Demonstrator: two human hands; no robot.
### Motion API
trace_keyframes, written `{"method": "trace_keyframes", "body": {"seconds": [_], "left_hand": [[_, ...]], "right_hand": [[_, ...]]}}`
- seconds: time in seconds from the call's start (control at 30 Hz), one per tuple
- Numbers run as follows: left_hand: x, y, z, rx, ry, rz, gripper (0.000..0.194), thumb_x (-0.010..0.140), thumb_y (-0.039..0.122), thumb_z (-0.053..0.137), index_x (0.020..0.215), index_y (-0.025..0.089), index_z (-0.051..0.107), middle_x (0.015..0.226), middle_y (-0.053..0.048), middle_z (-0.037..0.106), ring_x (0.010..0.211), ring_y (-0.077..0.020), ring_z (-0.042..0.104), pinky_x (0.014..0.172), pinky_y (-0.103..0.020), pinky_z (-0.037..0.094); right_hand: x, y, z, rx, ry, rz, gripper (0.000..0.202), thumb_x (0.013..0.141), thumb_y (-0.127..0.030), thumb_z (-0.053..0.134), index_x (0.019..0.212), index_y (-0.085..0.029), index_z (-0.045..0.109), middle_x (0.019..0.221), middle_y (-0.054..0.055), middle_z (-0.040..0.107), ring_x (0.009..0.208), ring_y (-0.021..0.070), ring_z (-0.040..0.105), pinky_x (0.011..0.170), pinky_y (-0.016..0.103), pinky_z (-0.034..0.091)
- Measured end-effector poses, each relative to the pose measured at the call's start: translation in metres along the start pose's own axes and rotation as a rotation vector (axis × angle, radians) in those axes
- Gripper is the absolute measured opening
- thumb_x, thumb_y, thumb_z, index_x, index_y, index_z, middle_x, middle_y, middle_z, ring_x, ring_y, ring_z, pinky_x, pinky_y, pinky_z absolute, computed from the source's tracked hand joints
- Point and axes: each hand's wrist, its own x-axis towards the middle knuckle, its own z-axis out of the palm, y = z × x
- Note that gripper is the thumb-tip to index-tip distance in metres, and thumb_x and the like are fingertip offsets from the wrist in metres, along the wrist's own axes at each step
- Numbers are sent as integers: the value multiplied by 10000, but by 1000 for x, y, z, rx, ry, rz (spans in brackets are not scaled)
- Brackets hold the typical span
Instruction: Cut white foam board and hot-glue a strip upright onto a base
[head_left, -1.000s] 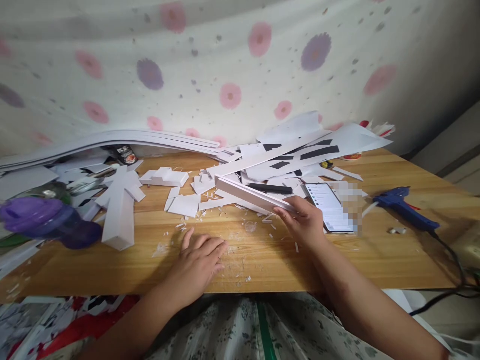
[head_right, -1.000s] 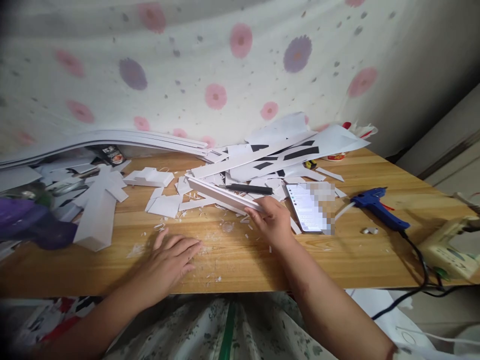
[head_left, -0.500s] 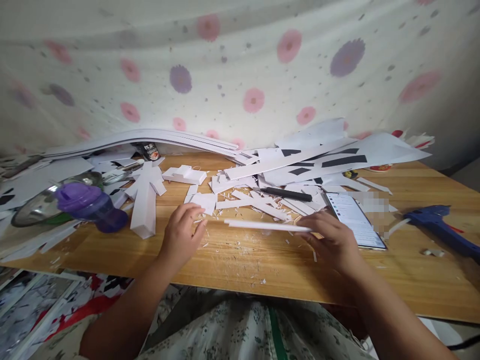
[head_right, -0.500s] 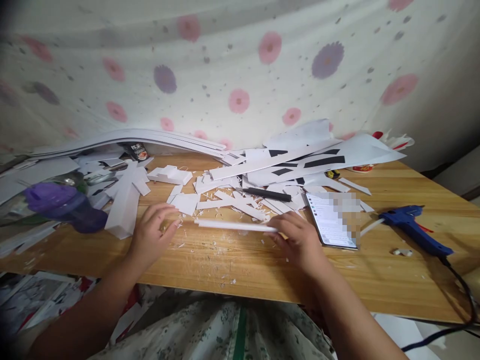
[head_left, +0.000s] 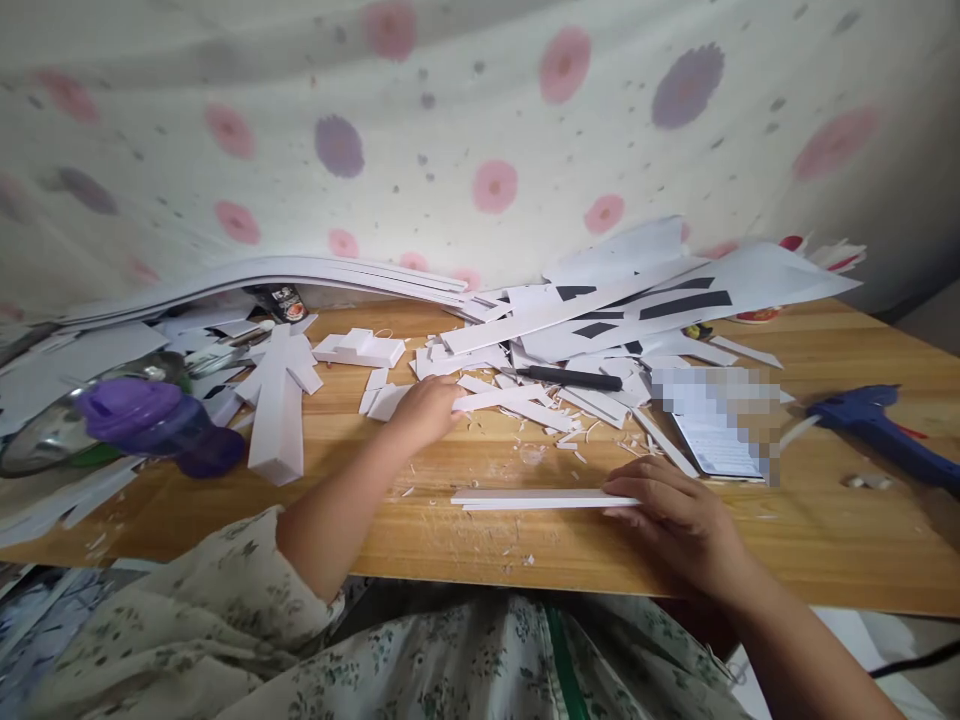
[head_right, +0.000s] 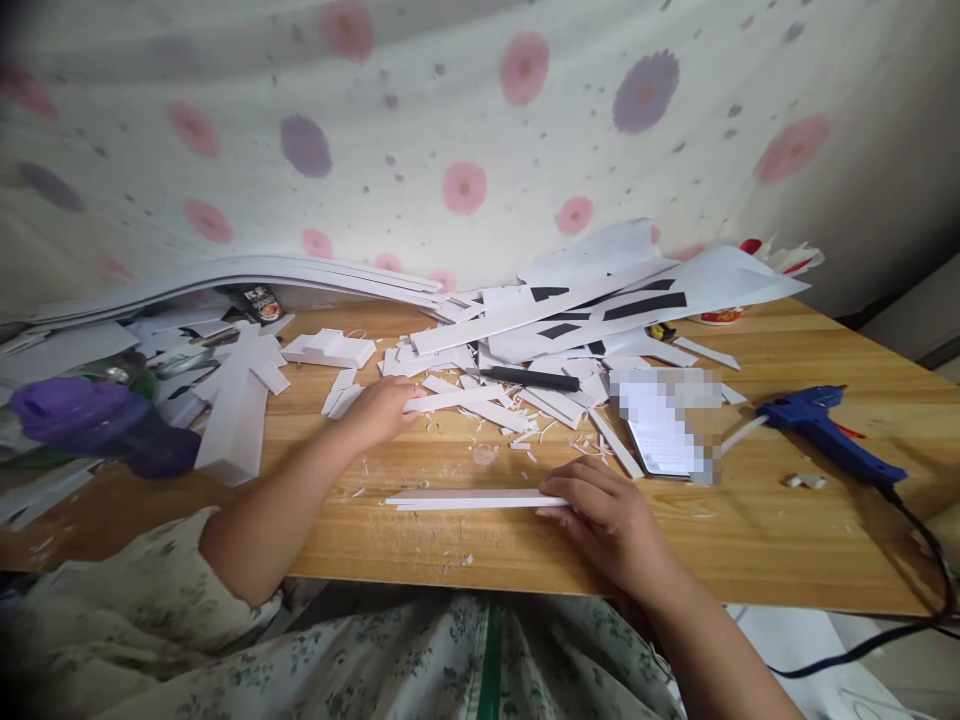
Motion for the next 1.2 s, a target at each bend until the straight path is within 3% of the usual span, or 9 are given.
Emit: {"method": "trace_keyframes", "body": {"seconds": [0.17, 0.3, 0.53, 0.6, 0.7, 0.87, 0.97, 1.1, 1.2], "left_hand": [[-20, -8, -10, -138, 85, -95, 208, 767, 194, 570, 967, 217, 624, 997, -43, 675, 902, -216, 621, 785, -325, 470], [-27, -16, -16, -249, 113, -145, 202, 741, 170, 590, 940, 194, 619, 953, -53, 686, 881, -222, 629, 765, -339, 475], [-38, 1, -16, -529, 14, -43, 259, 768, 280, 622, 1014, 202, 643, 1063, -29, 694, 971, -172, 631, 877, -306, 472], [-42, 9, -13, -685, -36, -28, 315, 794, 349, 590, 1055, 177, 628, 1058, -59, 687, 937, -177, 634, 838, -314, 484], [-47, 19, -10, -888, -207, 24, 375, 765, 428, 620, 1023, 155, 629, 968, -67, 679, 818, -173, 625, 720, -299, 483], [-50, 30, -10, -841, -344, 3, 299, 665, 375, 724, 848, 156, 633, 791, -11, 635, 685, -134, 551, 604, -249, 409], [-48, 29, -6, -852, -362, -27, 216, 701, 338, 680, 804, 157, 621, 748, 0, 620, 634, -114, 524, 567, -238, 391], [-45, 23, 3, -900, -348, -30, 278, 746, 431, 616, 801, 159, 594, 715, 9, 572, 594, -108, 509, 528, -233, 395], [-43, 21, 6, -917, -349, -28, 310, 756, 467, 605, 787, 159, 583, 693, 15, 547, 597, -111, 510, 535, -235, 409]], "right_hand": [[7, 0, 3, 11, -39, 26, 168, 817, -127, 630, 943, -237, 614, 814, 30, 668, 741, 169, 624, 648, 293, 504], [10, 1, 6, 4, 8, -5, 202, 808, -112, 635, 965, -237, 609, 833, 34, 667, 744, 170, 623, 650, 296, 506], [7, 4, 8, 46, 49, 13, 184, 805, -119, 642, 939, -242, 619, 803, 37, 665, 722, 175, 637, 630, 297, 519], [8, 3, 10, 50, 48, 16, 168, 801, -130, 651, 922, -244, 625, 799, 39, 668, 715, 179, 641, 626, 302, 520], [9, 1, 12, 51, 35, 44, 148, 800, -167, 659, 915, -256, 633, 766, 29, 668, 662, 176, 639, 575, 296, 515], [4, 3, 17, -42, 41, 159, 184, 809, -282, 662, 986, -291, 617, 772, 19, 680, 629, 183, 648, 523, 295, 521], [0, 7, 19, -116, 28, 202, 294, 798, -327, 673, 1076, -303, 582, 851, 35, 682, 682, 198, 660, 579, 319, 552], [-5, 8, 18, -212, 44, 227, 547, 798, -352, 675, 1292, -266, 456, 1020, 89, 661, 835, 231, 665, 640, 346, 571], [-8, 2, 16, -337, 124, 209, 543, 796, -351, 682, 1286, -241, 473, 1052, 109, 645, 898, 247, 661, 698, 363, 575]]}}
